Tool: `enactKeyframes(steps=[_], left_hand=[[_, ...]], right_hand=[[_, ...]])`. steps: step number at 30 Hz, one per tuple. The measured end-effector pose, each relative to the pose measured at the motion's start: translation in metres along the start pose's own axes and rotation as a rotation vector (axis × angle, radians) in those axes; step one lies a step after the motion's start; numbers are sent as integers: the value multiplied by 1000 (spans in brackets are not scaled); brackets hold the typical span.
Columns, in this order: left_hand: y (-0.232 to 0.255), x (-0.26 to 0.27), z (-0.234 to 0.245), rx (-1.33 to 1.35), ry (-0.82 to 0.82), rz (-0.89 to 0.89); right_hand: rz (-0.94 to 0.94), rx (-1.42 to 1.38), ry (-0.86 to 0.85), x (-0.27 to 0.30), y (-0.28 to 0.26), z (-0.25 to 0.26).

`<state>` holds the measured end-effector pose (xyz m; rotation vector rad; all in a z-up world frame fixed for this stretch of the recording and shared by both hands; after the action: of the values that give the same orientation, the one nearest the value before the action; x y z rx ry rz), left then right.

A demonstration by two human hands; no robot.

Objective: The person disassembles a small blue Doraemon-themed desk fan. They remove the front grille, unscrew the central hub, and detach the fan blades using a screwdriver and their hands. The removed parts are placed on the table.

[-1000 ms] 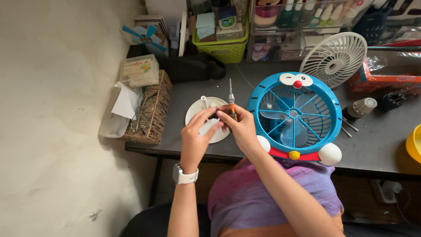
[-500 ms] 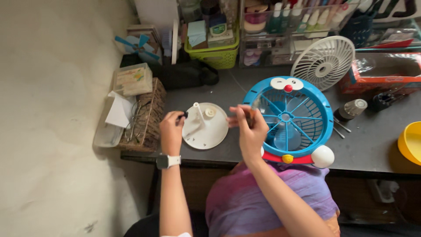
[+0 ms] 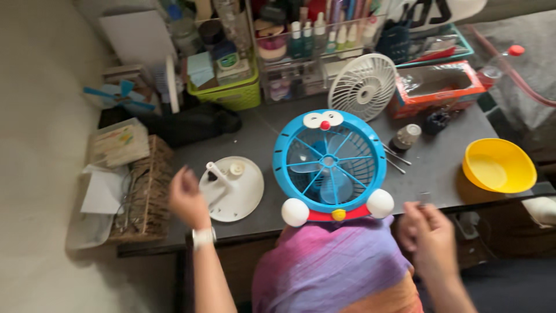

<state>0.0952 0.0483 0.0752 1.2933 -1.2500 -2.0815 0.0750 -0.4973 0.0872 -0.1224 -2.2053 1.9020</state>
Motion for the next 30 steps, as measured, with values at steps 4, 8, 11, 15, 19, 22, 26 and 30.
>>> enactKeyframes(steps=[4,8,11,15,19,22,26,30], left_hand=[[78,57,12,-33,55,-93],[157,81,-44,6,-301,-346],[186,85,-95,18,-536,-404],[189,90,-137,-117,-660,-426],[168,90,-153,-139,-664,-336],[144,92,-165,-15,-773,-150],[124,96,-171,77,-807,-2],[138,96,-164,150,-736,-98]], right_hand=[[27,385,110,-28,-14,51],[118,432,118,-58,-8,52],[171,455,70,-73,-2,41],[173,428,3,-85,5,20],[117,471,1,-100,7,1],[90,610,-3,-112,10,-13],[84,711,-28,-127,17,-24],[227,696,-24,-126,13,-23]])
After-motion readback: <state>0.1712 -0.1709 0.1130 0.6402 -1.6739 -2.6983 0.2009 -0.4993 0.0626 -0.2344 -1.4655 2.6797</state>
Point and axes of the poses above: each hand's wrist, its own x-axis away from the middle knuckle, its own z-axis out of the back of the hand, y = z × x, the point moved 9 cm from there along -x, towards the middle knuckle, and after that the axes turned 4 degrees about x, right-handed, at the moved point
